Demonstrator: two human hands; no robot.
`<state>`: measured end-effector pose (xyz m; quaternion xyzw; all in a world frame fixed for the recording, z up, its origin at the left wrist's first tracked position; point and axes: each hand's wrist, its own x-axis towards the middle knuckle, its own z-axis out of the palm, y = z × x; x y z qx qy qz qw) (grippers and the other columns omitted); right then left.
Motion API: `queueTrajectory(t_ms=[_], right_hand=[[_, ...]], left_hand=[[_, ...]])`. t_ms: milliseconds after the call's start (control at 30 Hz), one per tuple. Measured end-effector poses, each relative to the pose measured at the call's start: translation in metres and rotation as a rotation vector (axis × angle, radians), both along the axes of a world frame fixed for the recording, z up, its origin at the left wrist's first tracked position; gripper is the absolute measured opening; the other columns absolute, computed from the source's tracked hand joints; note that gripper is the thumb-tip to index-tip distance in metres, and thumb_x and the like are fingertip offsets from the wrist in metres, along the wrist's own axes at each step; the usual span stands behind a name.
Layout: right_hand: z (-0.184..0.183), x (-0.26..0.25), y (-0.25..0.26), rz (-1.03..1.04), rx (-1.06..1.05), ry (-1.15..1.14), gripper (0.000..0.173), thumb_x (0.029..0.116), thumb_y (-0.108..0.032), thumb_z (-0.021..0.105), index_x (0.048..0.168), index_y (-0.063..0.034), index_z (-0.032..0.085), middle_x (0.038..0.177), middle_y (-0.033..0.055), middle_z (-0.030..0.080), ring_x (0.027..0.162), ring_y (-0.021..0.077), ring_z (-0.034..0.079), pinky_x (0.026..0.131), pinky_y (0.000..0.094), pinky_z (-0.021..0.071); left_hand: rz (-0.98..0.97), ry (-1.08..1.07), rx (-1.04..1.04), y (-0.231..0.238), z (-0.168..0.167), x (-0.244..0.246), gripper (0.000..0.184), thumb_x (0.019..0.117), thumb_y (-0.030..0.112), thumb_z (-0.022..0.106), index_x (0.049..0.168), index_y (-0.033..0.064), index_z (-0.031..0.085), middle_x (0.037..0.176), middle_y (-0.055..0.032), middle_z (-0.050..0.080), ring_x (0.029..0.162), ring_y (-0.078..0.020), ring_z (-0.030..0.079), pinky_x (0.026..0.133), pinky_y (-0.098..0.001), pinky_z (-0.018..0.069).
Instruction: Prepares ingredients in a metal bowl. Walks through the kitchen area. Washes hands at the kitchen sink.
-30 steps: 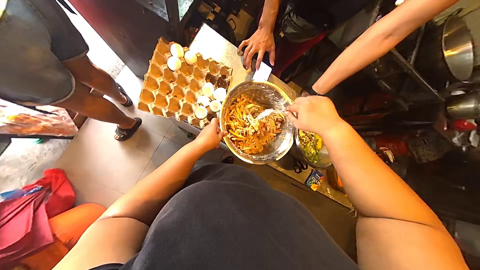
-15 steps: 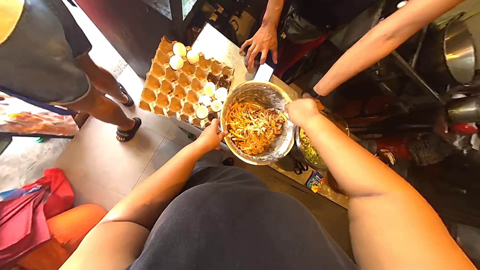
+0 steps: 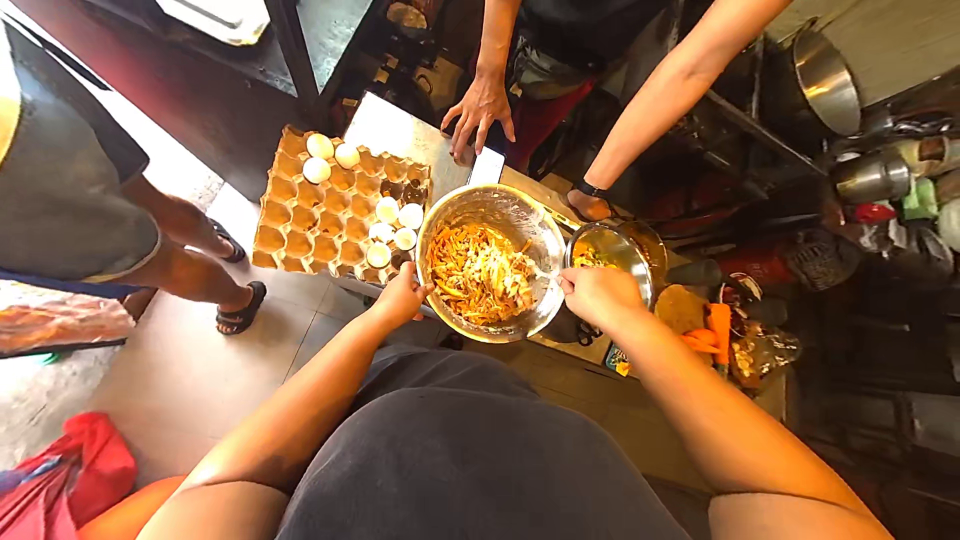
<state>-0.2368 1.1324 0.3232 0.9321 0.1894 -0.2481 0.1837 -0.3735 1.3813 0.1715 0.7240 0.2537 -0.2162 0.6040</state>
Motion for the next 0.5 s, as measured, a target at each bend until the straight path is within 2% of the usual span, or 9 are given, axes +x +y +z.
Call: queueTrajectory(t_ms=[67,133,200,233,300,367,433,500], right_hand=[[0.002,0.010,0.006,0.061,0.039,-0.117,0.032,0.1079,-0.029,0.049,0.114,-0.0128,0.076,0.103,0.0200,0.075,0.100,0.0421,0.072,0.077,0.0647,0.0545],[-0.010,0.025,0.023,0.023,-0.023,-0.132,0.029,0.1061,-0.022,0.050,0.115,-0.0067,0.073,0.110,0.0238,0.072,0.105,0.0448,0.070,0.079,0.0662,0.0542],[-0.037,0.038,0.035,-0.060,-0.099,-0.093,0.024,0.1000,-0.010,0.055,0.114,0.0023,0.070,0.115,0.0278,0.069,0.107,0.0475,0.068,0.080,0.0680,0.0532],[-0.053,0.043,0.038,-0.094,-0.124,-0.064,0.025,0.0992,-0.009,0.056,0.115,0.0044,0.069,0.118,0.0285,0.068,0.110,0.0479,0.067,0.082,0.0682,0.0528],[-0.077,0.045,0.039,-0.117,-0.071,-0.007,0.030,0.1024,-0.017,0.053,0.121,-0.0007,0.069,0.123,0.0265,0.069,0.114,0.0470,0.067,0.088,0.0697,0.0519],[-0.092,0.038,0.035,-0.058,0.053,-0.007,0.034,0.1071,-0.030,0.047,0.118,-0.0097,0.073,0.117,0.0215,0.072,0.111,0.0430,0.069,0.088,0.0681,0.0528],[-0.089,0.029,0.030,0.008,0.102,0.018,0.037,0.1089,-0.033,0.044,0.116,-0.0128,0.075,0.114,0.0189,0.074,0.109,0.0408,0.070,0.088,0.0672,0.0531],[-0.067,0.021,0.024,0.057,0.096,0.043,0.035,0.1085,-0.031,0.046,0.117,-0.0128,0.075,0.111,0.0182,0.074,0.108,0.0406,0.070,0.087,0.0662,0.0533]], left_hand=[[-0.010,-0.001,0.012,0.000,-0.004,0.000,0.048,0.1079,0.023,0.054,0.147,0.0040,0.032,0.101,-0.0211,0.067,0.088,-0.0317,0.072,0.077,-0.0505,0.0610],[-0.012,-0.012,0.019,0.001,-0.006,-0.002,0.048,0.1078,0.024,0.054,0.146,0.0038,0.032,0.101,-0.0210,0.068,0.086,-0.0309,0.072,0.077,-0.0503,0.0610],[-0.017,-0.019,0.021,0.001,-0.004,-0.003,0.049,0.1079,0.024,0.054,0.147,0.0034,0.032,0.100,-0.0204,0.068,0.085,-0.0300,0.072,0.077,-0.0491,0.0606],[-0.016,-0.021,0.023,0.000,-0.001,-0.004,0.048,0.1079,0.023,0.054,0.146,0.0033,0.033,0.100,-0.0202,0.068,0.085,-0.0299,0.072,0.077,-0.0487,0.0603],[-0.013,-0.015,0.040,-0.001,0.005,-0.005,0.047,0.1079,0.022,0.054,0.146,0.0030,0.034,0.101,-0.0203,0.068,0.086,-0.0304,0.072,0.077,-0.0483,0.0603],[-0.001,-0.019,0.047,-0.002,0.004,-0.005,0.048,0.1077,0.022,0.054,0.147,0.0030,0.034,0.099,-0.0204,0.068,0.084,-0.0310,0.071,0.076,-0.0487,0.0600],[0.002,-0.040,0.045,-0.002,-0.006,-0.006,0.049,0.1074,0.023,0.055,0.147,0.0030,0.033,0.097,-0.0205,0.068,0.082,-0.0314,0.072,0.075,-0.0497,0.0604],[0.005,-0.064,0.043,-0.002,-0.011,-0.006,0.050,0.1072,0.024,0.055,0.147,0.0021,0.033,0.096,-0.0209,0.068,0.081,-0.0321,0.072,0.074,-0.0506,0.0606]])
